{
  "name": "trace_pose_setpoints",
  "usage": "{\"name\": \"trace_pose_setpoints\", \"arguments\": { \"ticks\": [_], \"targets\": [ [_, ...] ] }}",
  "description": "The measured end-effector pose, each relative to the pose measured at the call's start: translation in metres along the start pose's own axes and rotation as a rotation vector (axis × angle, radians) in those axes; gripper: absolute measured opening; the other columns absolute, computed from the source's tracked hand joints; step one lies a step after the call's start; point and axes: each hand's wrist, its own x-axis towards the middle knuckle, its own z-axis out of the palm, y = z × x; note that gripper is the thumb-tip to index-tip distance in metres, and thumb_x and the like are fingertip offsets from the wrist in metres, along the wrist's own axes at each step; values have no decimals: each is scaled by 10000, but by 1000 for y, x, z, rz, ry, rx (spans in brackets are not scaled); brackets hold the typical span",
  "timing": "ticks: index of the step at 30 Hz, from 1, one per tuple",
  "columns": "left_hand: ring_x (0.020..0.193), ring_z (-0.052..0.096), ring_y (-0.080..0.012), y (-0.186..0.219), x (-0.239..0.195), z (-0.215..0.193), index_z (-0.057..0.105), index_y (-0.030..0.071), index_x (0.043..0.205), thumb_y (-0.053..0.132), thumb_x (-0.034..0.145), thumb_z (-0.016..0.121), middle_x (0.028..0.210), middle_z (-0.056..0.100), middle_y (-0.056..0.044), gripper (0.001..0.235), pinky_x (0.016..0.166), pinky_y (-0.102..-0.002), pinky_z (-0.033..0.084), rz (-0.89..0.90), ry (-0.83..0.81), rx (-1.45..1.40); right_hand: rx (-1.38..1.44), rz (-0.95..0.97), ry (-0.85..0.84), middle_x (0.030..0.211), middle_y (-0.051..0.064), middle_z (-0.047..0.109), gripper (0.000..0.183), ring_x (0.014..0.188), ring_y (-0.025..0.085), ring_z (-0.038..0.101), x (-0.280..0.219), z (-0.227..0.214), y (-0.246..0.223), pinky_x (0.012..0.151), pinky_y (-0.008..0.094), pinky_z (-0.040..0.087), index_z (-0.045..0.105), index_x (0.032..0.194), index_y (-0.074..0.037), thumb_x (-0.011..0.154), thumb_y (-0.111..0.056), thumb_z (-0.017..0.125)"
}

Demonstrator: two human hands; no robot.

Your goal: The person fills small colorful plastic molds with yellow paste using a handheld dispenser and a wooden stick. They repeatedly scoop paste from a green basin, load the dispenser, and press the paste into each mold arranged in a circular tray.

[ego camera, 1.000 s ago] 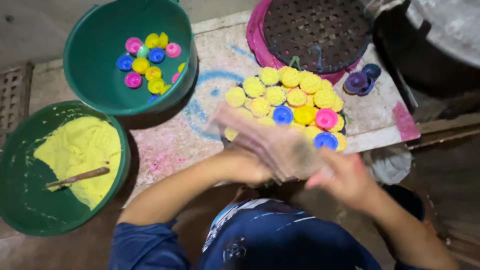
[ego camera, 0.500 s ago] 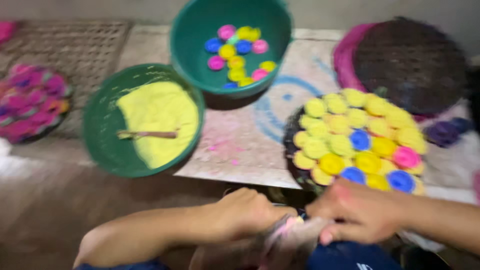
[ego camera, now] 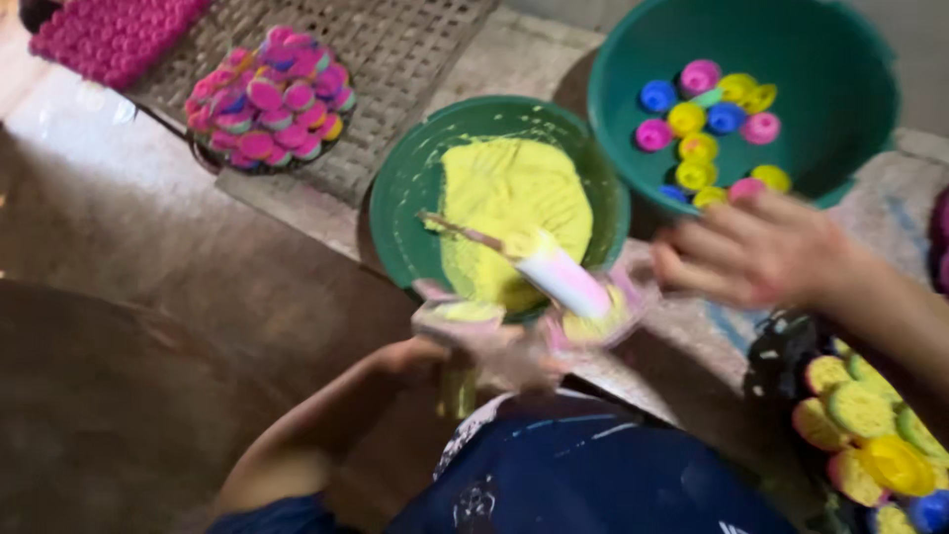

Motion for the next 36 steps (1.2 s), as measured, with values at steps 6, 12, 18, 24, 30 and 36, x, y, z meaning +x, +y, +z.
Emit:
{"name": "trace_pose_setpoints", "arguments": {
  "ticks": [6, 12, 18, 24, 30, 36],
  "targets": [
    [878, 636, -186, 41, 17, -71, 549, 20, 1327, 77, 904, 669, 1118, 638, -128, 443, 735, -368, 569, 566, 321, 402, 493, 740, -23, 1394, 185, 580, 575, 1278, 349, 558, 61, 145, -32, 1055, 443, 487, 556, 1438, -85, 913, -254, 718],
    [1192, 601, -265, 49, 42, -128, 556, -21, 1348, 53, 959, 682, 1268, 626, -146, 415, 1049, -375, 471, 979, 894, 1128, 658, 695, -665, 1018, 156, 647, 256, 850, 330, 716, 61, 286, -152, 643, 460, 575, 545, 1167, -29, 944, -154, 558],
    [1191, 617, -257, 37, 64, -134, 577, 2, 1306, 79, 958, 725, 1278, 631, -132, 386, 1048, -356, 484, 1036, 966, 1131, 581, 539, -739, 832, 138, 679, 210, 697, 318, 726, 86, 333, -134, 549, 448, 564, 653, 1030, -48, 915, -209, 582],
    [1244, 582, -299, 32, 65, -138, 529, -16, 1334, 75, 928, 744, 1409, 566, -165, 468, 1070, -374, 460, 1088, 976, 1104, 489, 184, -791, 835, 87, 725, 163, 780, 298, 742, 129, 311, -123, 637, 435, 583, 746, 828, -134, 859, -156, 588],
    [1140, 630, -237, 37, 63, -126, 525, -12, 1383, 103, 930, 752, 1259, 641, -140, 520, 1001, -346, 504, 1067, 926, 994, 735, 164, -1206, 959, 122, 740, 247, 927, 328, 733, 99, 241, -115, 794, 454, 577, 741, 1034, -128, 929, -241, 548],
    [1119, 647, -221, 52, 59, -105, 517, -20, 1421, 109, 957, 737, 1229, 663, -132, 530, 973, -335, 523, 1050, 894, 988, 991, 388, -1320, 1007, 50, 756, 446, 946, 235, 751, 48, 142, -69, 847, 414, 578, 607, 1348, -410, 920, -289, 575]
  ]
}}
